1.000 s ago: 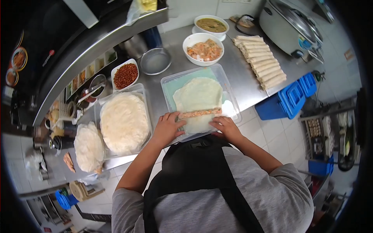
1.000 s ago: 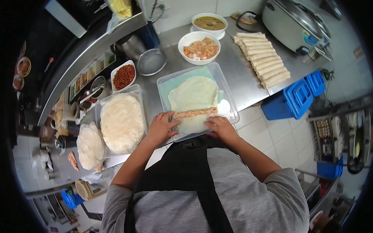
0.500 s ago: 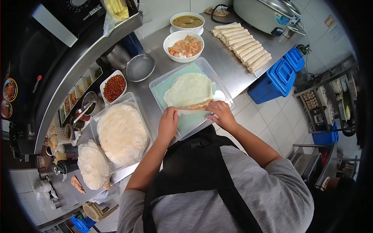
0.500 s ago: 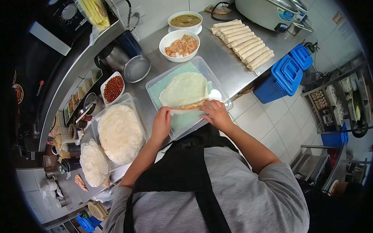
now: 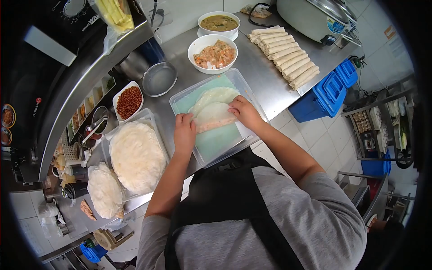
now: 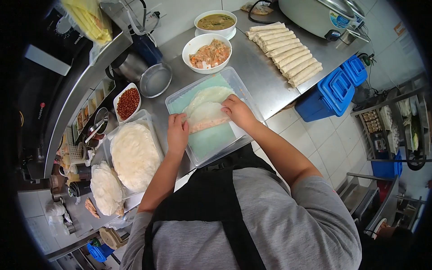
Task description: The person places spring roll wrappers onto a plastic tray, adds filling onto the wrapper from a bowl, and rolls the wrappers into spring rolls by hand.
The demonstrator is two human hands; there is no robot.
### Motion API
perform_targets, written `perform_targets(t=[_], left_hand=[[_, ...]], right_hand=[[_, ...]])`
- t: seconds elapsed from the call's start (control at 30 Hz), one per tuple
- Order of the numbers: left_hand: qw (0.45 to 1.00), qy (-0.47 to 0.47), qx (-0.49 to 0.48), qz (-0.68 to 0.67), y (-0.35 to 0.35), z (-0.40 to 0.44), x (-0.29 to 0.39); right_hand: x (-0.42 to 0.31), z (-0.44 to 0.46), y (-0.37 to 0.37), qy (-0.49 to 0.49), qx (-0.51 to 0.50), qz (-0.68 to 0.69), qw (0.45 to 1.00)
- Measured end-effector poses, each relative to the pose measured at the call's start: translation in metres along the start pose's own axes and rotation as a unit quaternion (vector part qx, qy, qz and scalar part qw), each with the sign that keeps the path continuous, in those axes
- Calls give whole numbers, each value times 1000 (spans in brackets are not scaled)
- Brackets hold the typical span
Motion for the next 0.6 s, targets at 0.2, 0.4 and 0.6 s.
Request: perform_targets(t=[0.2,0.4,0.6], left_hand=[[970,219,-60,82,30,-8,22],[976,154,-69,139,41,-10,38],[986,123,-31,106,45,-12,39]], right_hand=[[-6,4,-4,15,4,-52,999],[-34,-8,-15,36,165,-110,979],[-36,-29,24,-93,-52,-198,974]])
Point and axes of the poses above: each hand's wrist, its own z-axis towards the middle knuckle, its own y-axis out of the palm, x = y × z, the point moved 3 cm from there along z, towards the middle knuckle, and after that the axes turned 15 degrees about -x, right-handed, at the moved point
